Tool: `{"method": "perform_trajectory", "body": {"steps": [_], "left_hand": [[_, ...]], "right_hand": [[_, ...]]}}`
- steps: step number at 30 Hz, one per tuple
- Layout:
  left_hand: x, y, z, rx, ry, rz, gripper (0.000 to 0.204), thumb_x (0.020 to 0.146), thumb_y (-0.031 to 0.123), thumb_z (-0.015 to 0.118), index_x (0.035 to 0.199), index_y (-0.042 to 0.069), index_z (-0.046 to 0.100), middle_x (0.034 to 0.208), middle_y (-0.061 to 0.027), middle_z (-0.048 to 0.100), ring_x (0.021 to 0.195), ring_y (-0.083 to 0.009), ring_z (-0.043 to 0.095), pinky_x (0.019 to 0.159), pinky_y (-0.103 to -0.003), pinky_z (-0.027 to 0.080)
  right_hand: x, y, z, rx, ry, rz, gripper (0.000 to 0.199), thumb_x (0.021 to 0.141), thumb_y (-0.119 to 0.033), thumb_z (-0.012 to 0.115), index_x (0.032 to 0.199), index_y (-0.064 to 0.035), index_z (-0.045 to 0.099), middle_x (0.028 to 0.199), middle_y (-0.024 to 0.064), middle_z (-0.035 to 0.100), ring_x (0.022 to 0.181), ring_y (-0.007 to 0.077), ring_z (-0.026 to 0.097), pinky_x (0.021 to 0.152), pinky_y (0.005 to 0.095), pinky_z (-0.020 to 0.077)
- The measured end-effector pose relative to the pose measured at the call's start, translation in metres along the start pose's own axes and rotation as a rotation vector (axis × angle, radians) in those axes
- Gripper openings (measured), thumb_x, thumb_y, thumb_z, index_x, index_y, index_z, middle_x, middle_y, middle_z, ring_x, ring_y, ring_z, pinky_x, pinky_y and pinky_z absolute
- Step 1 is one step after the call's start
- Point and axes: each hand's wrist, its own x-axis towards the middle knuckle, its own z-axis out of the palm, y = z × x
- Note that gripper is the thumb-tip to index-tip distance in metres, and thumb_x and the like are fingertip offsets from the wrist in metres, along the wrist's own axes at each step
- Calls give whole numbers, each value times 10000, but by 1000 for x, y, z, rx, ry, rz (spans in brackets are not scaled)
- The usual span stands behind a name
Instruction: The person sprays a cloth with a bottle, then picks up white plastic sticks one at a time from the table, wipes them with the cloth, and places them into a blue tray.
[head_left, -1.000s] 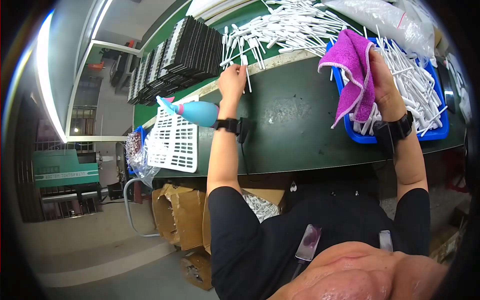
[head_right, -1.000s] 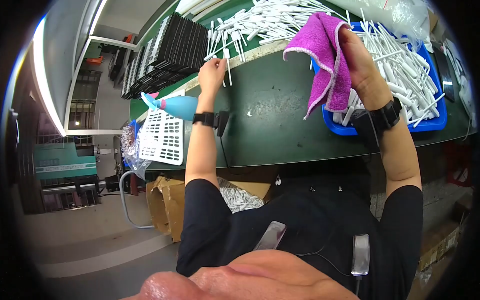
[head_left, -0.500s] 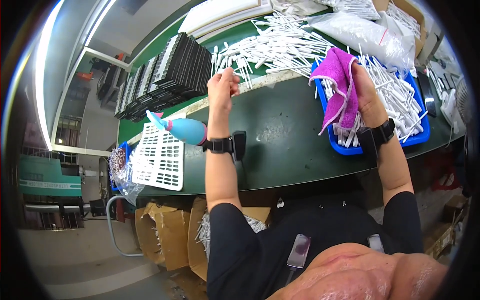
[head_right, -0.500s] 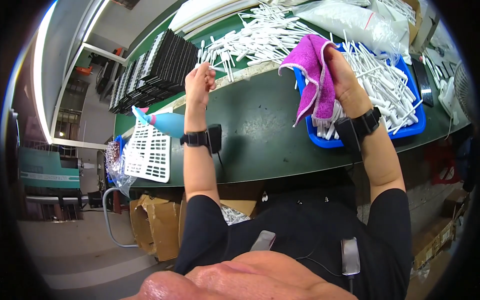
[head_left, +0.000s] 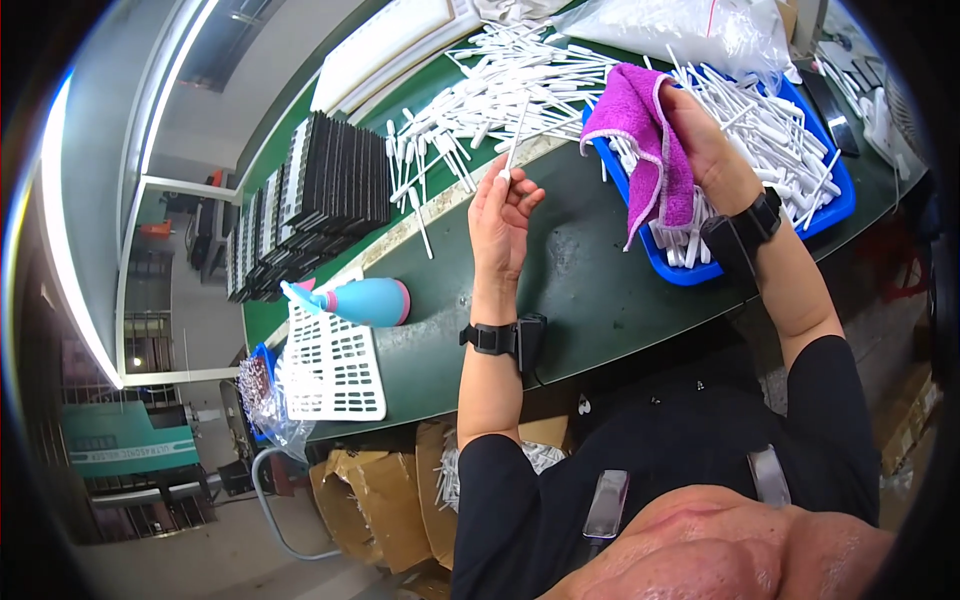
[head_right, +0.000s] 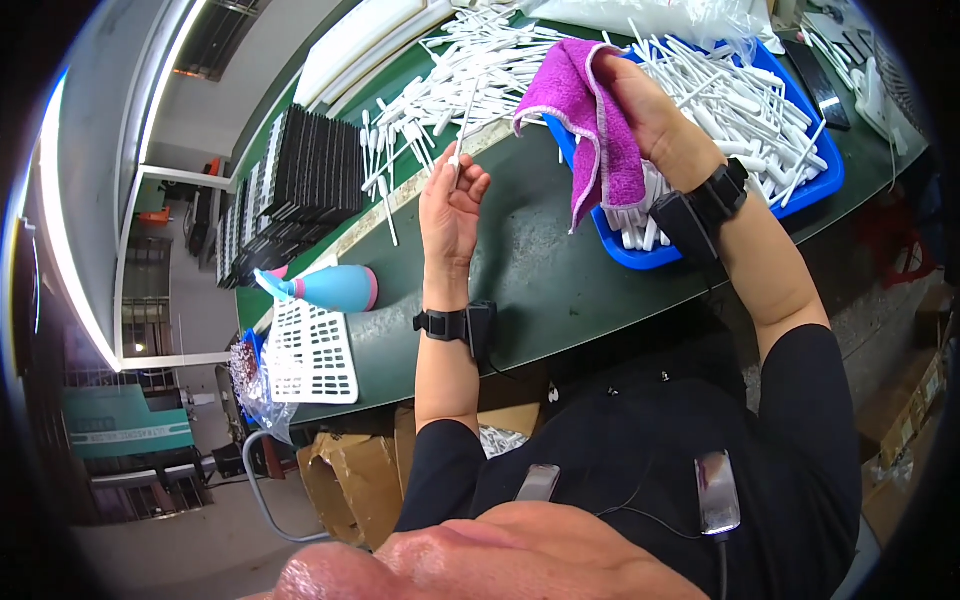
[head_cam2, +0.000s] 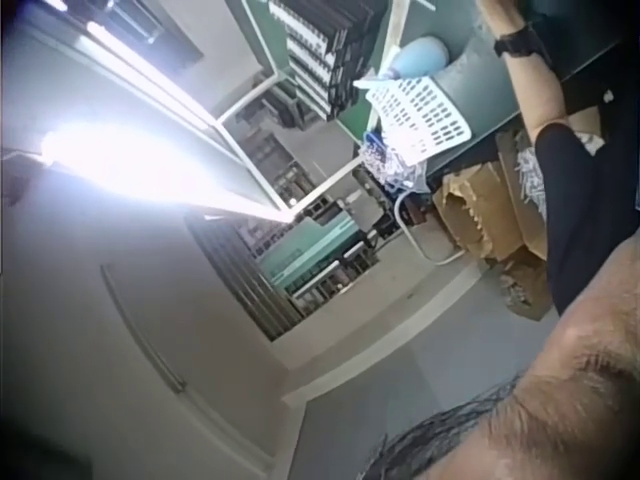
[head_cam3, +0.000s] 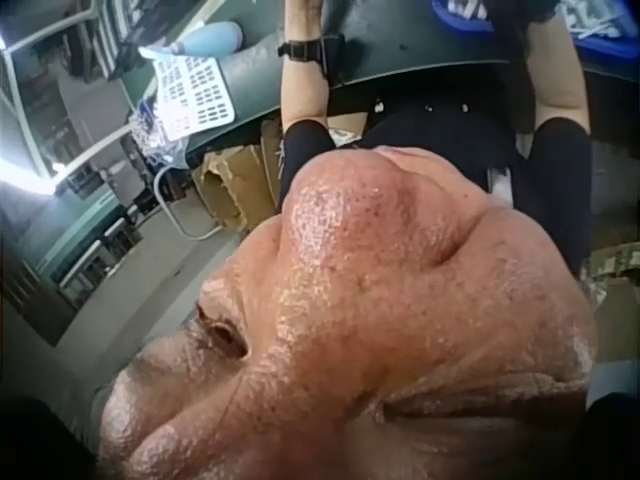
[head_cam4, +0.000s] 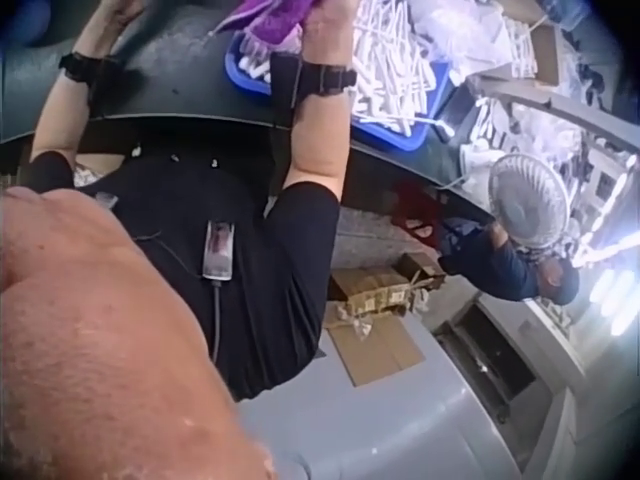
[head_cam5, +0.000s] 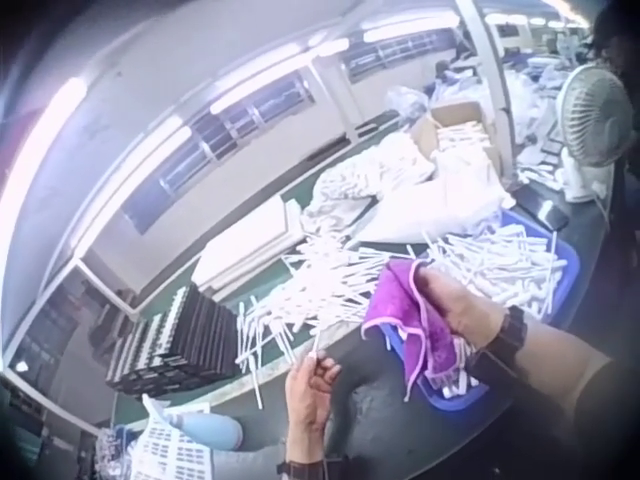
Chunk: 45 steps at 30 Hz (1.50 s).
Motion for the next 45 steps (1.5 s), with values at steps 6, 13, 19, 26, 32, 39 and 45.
{"method": "perform_trajectory", "body": {"steps": [6, 13, 19, 26, 32, 39, 45], "left_hand": [[1, 3, -10, 61, 81, 12, 276, 887, 106, 472, 1126, -32, 484, 816, -75, 575, 670, -143, 566, 596, -260, 516], [1, 1, -13, 7, 94, -3, 342, 853, 134, 511, 1155, -12, 443, 825, -77, 563, 666, -133, 537, 560, -244, 473], [0, 5, -15, 67, 116, 24, 349, 861, 159, 526, 1162, 9, 433, 833, -74, 561, 666, -136, 532, 567, -244, 465], [-12, -15, 39, 117, -131, -21, 268, 931, 183, 448, 1132, 5, 440, 871, -93, 570, 679, -136, 541, 610, -249, 468], [-24, -78, 49, 728, -241, 314, 222, 954, 210, 401, 1069, 37, 480, 863, -95, 557, 657, -102, 534, 538, -236, 447], [-49, -40, 66, -46, -506, -660, 243, 947, 255, 436, 1039, 34, 477, 677, 20, 446, 519, -69, 418, 419, -186, 348], [-56, -33, 87, 197, -395, -544, 223, 938, 222, 458, 1039, 28, 499, 652, 10, 448, 445, -80, 388, 426, -209, 392]], "right_hand": [[-3, 0, 6, -49, 78, 5, 346, 955, -246, 313, 1124, -16, 508, 1023, 117, 606, 863, 213, 613, 780, 357, 519], [-9, 0, 20, -26, 136, -60, 358, 966, -239, 262, 1132, -31, 502, 1087, 103, 581, 961, 214, 573, 878, 378, 462], [-11, 1, 27, -11, 125, -59, 362, 965, -240, 261, 1105, -29, 520, 1050, 113, 596, 934, 222, 588, 858, 380, 472], [-6, 18, 11, 41, -2, 75, 359, 938, -282, 329, 1052, -10, 534, 1006, 127, 607, 871, 238, 603, 783, 388, 500], [-9, 63, 26, -290, 90, -107, 318, 921, -265, 362, 969, -22, 562, 814, 96, 608, 654, 200, 580, 600, 334, 485], [10, 5, -31, 337, -601, -41, 301, 910, -294, 394, 877, -45, 561, 723, 63, 575, 566, 155, 541, 523, 295, 447], [0, 3, -9, 22, -75, -124, 286, 917, -273, 382, 869, -52, 556, 749, 70, 577, 622, 158, 557, 572, 294, 465]]}}
